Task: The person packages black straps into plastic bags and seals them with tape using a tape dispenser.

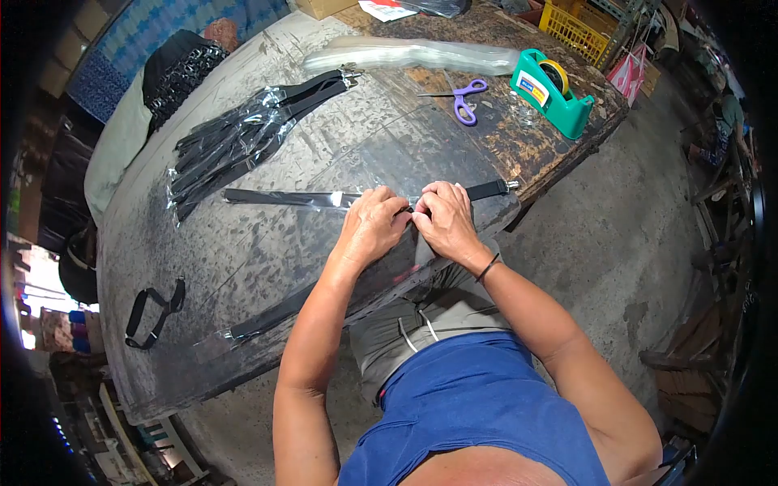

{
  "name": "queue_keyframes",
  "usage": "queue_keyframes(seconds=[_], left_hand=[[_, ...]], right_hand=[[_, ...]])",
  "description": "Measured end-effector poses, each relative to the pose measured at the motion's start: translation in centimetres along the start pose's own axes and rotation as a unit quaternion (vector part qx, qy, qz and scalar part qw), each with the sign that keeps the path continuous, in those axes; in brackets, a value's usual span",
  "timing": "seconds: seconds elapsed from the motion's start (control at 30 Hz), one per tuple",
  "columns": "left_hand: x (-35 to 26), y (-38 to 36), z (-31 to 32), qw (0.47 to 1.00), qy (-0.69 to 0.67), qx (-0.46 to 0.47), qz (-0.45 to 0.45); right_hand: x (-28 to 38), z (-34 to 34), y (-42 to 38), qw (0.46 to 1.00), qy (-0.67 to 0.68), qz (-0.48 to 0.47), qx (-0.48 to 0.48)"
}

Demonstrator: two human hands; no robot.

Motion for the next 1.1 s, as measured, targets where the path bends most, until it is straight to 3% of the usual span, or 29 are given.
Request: queue_keyframes(seconds=[0.47, 0.57, 0.77, 1.1], left_hand=[[0.0, -0.6, -0.2, 0.999, -0.012, -0.043, 0.002], [0.2, -1.0, -0.7, 0.998, -0.020, -0.052, -0.012], [0.3, -1.1, -1.0, 0.998, -0.017, -0.066, -0.012], [0.2, -0.9, -0.5, 0.999, -0.017, -0.051, 0.002]], right_hand=[[-0.7, -0.7, 0.1, 1.000, 0.023, 0.011, 0.001], [-2.5, -1.5, 0.8, 0.994, 0.098, 0.045, 0.020], [-1.9, -1.6, 2.3, 0.997, 0.018, -0.062, 0.042], [-1.8, -0.6, 1.5, 0.993, 0.059, -0.051, 0.089]])
Point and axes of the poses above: each hand's wrist, its own y-axis towards the middle knuckle, its own z-axis out of the palm, x = y × z, the point moved 8 cm from there along y, towards the middle knuckle, and after that the axes turned 5 degrees about -y, right-handed, at the moved point
